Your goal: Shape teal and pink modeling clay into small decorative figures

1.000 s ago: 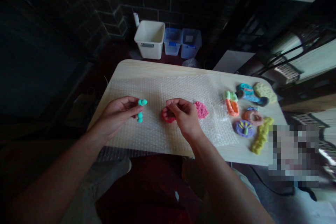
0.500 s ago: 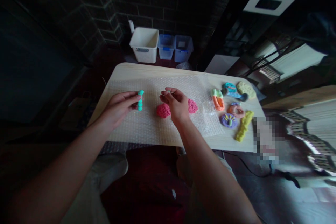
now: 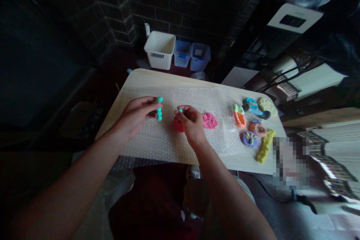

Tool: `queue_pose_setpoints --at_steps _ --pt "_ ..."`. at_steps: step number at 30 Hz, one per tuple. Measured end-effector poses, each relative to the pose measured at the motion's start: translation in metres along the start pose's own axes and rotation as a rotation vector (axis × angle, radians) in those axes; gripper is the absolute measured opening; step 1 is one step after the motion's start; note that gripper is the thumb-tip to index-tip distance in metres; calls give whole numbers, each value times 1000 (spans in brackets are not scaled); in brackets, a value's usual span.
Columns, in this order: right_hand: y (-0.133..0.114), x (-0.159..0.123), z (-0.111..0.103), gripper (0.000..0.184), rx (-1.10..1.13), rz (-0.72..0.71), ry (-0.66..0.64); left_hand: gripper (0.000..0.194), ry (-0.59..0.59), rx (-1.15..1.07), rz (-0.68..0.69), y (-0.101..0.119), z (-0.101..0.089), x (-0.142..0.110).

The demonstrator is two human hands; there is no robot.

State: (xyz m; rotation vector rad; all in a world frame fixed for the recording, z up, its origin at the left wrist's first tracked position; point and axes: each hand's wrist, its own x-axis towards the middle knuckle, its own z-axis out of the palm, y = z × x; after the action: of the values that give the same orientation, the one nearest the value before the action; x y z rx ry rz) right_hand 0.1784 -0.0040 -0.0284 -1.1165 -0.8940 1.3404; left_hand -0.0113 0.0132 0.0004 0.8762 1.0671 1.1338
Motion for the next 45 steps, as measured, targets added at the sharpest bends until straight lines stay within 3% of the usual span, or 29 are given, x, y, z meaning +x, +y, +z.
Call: queue_pose_setpoints --at_steps 8,13,15,19,22,27,33,38,45 --pt "-14 5 7 40 132 89 -31 38 15 -41 -5 -5 8 10" --pt "-22 8 13 40 50 -11 -18 39 20 -45 9 -4 11 8" --pt "-18 7 11 37 98 -49 18 39 25 -38 5 -4 8 5" --pt "-13 8 4 36 199 19 -12 41 29 -37 -10 -3 0 -3" --pt "-20 8 4 24 226 42 -56 39 36 -45 -6 -1 -6 -11" --pt "-37 2 5 29 190 9 -38 37 53 -61 10 1 -10 -19" --pt "-48 0 0 30 188 -57 0 36 91 -95 54 6 8 -9" --pt "-54 2 -5 30 188 -80 20 33 23 -113 88 7 29 2" --pt "-46 4 -19 37 78 -13 -1 37 50 -112 52 -9 8 1"
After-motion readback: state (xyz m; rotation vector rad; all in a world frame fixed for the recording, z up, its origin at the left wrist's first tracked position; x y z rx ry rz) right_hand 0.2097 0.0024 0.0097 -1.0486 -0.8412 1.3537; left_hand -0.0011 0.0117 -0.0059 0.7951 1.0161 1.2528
